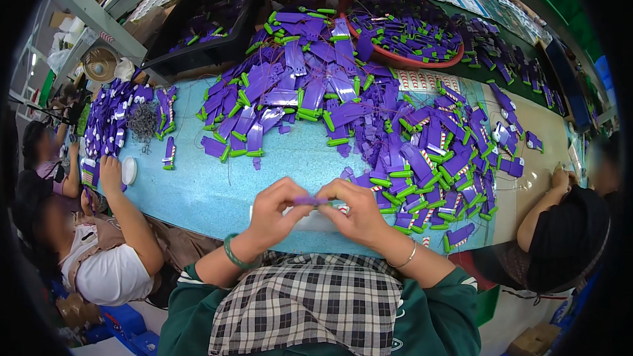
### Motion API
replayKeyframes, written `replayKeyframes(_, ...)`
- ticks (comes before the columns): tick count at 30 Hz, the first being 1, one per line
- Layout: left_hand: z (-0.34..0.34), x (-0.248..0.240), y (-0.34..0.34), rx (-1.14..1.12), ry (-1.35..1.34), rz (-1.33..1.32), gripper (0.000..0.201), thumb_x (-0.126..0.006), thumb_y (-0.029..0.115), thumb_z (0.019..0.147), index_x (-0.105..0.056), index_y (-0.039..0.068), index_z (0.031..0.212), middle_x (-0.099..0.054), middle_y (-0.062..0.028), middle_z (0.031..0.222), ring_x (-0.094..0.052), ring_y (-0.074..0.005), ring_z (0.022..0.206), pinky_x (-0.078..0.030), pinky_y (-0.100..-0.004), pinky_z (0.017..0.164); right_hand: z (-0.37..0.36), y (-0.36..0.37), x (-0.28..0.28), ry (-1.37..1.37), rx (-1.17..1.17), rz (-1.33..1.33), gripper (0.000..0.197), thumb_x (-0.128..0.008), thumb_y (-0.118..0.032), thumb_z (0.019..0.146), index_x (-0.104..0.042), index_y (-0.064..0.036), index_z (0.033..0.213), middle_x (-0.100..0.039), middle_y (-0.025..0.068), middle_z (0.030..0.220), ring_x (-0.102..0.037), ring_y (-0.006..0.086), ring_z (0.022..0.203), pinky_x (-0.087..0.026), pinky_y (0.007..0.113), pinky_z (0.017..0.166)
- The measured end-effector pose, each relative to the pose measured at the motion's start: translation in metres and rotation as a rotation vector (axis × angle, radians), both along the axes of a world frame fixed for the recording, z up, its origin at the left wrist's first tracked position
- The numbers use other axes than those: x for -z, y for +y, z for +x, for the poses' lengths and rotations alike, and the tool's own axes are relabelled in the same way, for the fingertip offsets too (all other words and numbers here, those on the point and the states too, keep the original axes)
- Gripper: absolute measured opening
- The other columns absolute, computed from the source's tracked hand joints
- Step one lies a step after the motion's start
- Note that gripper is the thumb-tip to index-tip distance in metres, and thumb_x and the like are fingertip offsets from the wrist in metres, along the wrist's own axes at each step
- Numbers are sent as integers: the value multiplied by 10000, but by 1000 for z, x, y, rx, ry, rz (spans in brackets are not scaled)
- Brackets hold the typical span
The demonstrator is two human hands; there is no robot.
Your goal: The person sits at a table and repeatedly assembles small purple and green plastic components by hand. They pick up a purple piece, attach a green piece, and place the finished unit on the table. The process is continuous and repetitive throughout the video.
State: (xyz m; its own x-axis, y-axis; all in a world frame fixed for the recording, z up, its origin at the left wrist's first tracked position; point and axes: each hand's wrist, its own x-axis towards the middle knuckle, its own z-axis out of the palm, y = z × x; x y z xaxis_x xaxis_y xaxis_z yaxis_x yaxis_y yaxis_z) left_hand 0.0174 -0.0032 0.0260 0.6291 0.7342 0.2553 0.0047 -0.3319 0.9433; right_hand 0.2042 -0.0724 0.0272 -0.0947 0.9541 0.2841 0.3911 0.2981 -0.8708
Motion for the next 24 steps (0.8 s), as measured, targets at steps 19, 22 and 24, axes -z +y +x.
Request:
replayKeyframes(19, -2, 28, 136, -331, 810, 860, 208, -563, 45, 762, -643, 65, 953, -546, -113, 896, -605, -300, 853, -526, -406, 636, 18, -8, 17, 746, 9, -321, 255, -535, 19, 900, -560, 45, 1152, -477, 52, 1000, -559, 135, 902, -589, 292, 772)
replayKeyframes(22, 1, 19, 133, -282, 854, 830, 178, -567, 58, 783, -643, 56, 945, -543, -112, 906, -599, -298, 875, -525, -409, 662, 14, -6, 18, 717, -23, -347, 250, -540, 8, 901, -564, 46, 1147, -480, 53, 991, -558, 131, 897, -587, 284, 769)
replayKeyframes(24, 1, 18, 133, -255, 800, 791, 148, -600, 47, 774, -634, 43, 918, -540, -109, 910, -592, -293, 888, -523, -406, 680, 14, -6, 18, 698, -32, -355, 248, -544, 3, 900, -566, 47, 1143, -482, 54, 989, -559, 129, 896, -585, 281, 766)
